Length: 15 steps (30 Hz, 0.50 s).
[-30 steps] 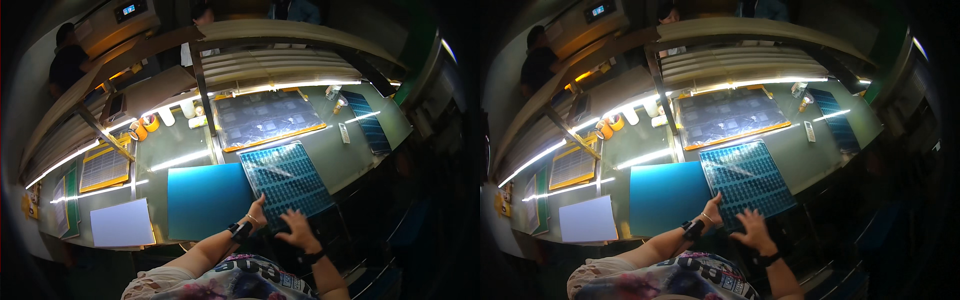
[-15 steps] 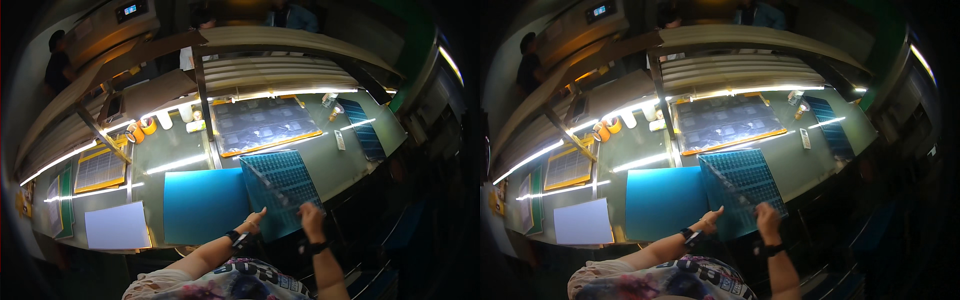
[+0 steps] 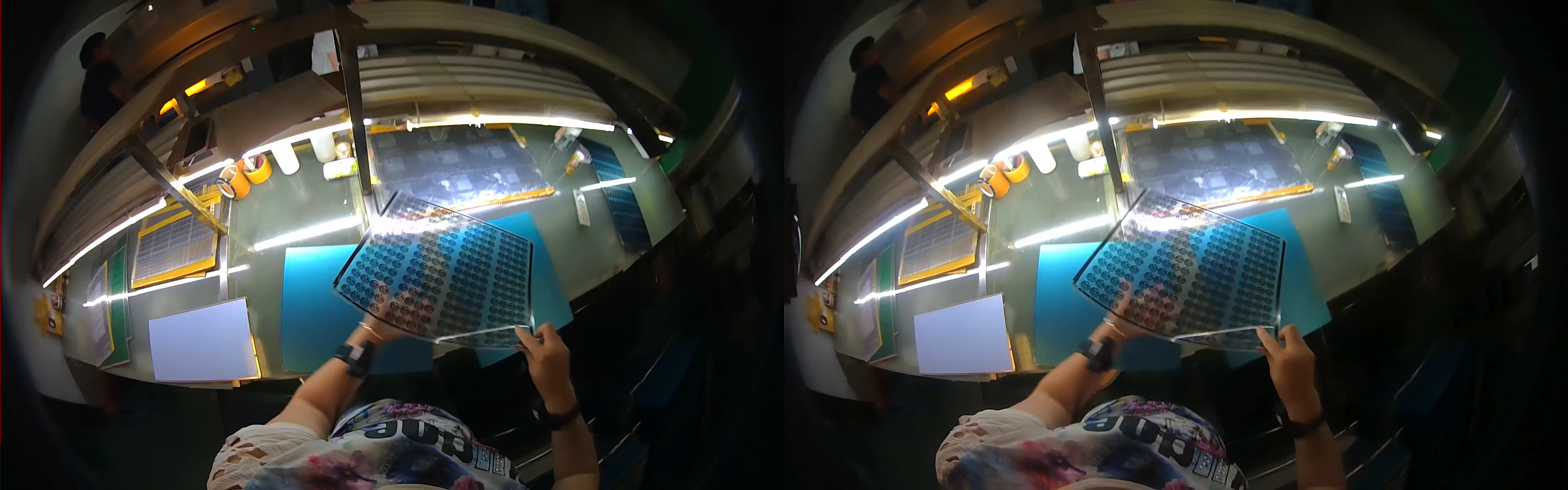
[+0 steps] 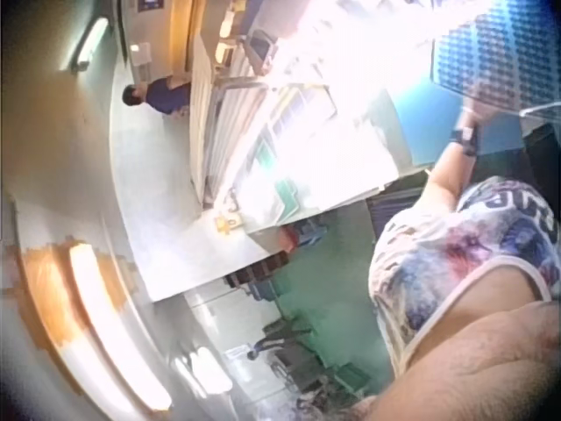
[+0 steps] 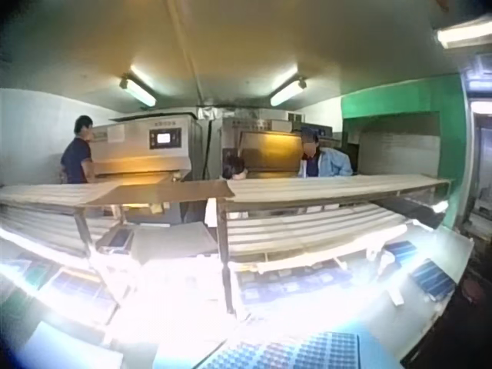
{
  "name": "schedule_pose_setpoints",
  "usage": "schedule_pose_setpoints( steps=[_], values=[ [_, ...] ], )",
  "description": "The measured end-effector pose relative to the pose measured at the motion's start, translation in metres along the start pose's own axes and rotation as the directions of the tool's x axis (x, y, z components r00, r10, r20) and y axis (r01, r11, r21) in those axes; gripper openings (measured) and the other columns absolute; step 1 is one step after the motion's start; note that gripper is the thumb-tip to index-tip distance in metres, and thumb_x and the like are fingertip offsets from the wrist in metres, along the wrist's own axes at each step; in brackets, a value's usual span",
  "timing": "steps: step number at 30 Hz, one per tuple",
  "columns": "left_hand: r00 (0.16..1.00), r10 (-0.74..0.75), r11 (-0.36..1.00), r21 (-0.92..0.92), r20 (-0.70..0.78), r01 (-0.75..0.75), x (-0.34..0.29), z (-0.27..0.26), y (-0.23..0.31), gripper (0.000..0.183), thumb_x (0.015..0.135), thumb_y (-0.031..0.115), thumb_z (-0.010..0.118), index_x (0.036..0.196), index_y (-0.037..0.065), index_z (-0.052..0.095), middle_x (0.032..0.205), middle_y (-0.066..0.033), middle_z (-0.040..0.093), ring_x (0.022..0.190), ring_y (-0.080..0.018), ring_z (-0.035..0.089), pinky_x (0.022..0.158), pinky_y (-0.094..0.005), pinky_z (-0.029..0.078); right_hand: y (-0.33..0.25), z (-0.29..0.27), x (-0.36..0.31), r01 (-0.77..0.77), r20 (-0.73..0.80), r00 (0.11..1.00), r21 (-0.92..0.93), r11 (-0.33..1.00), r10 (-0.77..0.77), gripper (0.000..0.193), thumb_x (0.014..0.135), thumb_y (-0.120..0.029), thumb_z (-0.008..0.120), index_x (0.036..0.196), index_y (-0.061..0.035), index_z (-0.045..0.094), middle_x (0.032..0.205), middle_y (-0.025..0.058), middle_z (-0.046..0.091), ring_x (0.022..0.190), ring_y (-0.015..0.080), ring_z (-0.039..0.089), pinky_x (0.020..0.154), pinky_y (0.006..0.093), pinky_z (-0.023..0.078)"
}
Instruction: Inspecting and sorting industrial components sheets at a fabrication workstation.
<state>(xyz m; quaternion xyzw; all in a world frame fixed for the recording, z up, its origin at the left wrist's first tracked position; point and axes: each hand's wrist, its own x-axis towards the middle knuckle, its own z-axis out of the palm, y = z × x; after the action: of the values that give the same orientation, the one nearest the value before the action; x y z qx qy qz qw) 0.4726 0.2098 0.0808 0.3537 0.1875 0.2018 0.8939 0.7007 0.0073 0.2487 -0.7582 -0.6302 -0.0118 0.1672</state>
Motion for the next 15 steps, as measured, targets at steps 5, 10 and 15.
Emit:
schedule_pose_setpoints(
  steps=[5,10,15],
  values=[
    [0.979,-0.203,0.905,-0.385,-0.013,0.183,-0.05,-0.085,0.079,0.08,0.079,0.062,0.048,0.132,0.005,0.032,0.127,-0.0228,0.044,0.115,-0.0383,0.044,0.096,-0.0539,0.035,0.024,0.092,-0.016,0.214,-0.003,0.976,0.185,0.959,-0.218,0.028,0.069,-0.002,0.065,0.096,-0.0064,0.064,0.092,0.0118,0.053,0.084,0.0275,0.057,0.071,0.0342,0.049],
    [0.827,-0.332,0.868,0.197,-0.454,0.456,-0.065,-0.104,0.091,0.043,0.09,0.017,0.05,0.129,0.006,0.038,0.117,-0.0129,0.054,0.099,-0.0268,0.058,0.079,-0.0359,0.051,0.011,0.146,-0.029,0.129,-0.021,0.991,0.331,0.935,-0.129,0.024,0.076,0.003,0.056,0.099,-0.0024,0.062,0.106,0.0166,0.053,0.094,0.0314,0.055,0.08,0.0344,0.047],
    [0.823,-0.279,0.921,0.105,-0.495,0.375,-0.129,-0.124,0.081,0.042,0.089,0.014,0.05,0.128,0.006,0.039,0.115,-0.0106,0.055,0.096,-0.0249,0.059,0.077,-0.0336,0.052,-0.014,0.223,-0.088,-0.672,0.353,0.687,0.642,0.37,0.635,0.027,0.085,-0.011,0.053,0.109,0.0004,0.054,0.092,0.013,0.058,0.078,0.0212,0.058,0.062,0.027,0.049]
  ],
)
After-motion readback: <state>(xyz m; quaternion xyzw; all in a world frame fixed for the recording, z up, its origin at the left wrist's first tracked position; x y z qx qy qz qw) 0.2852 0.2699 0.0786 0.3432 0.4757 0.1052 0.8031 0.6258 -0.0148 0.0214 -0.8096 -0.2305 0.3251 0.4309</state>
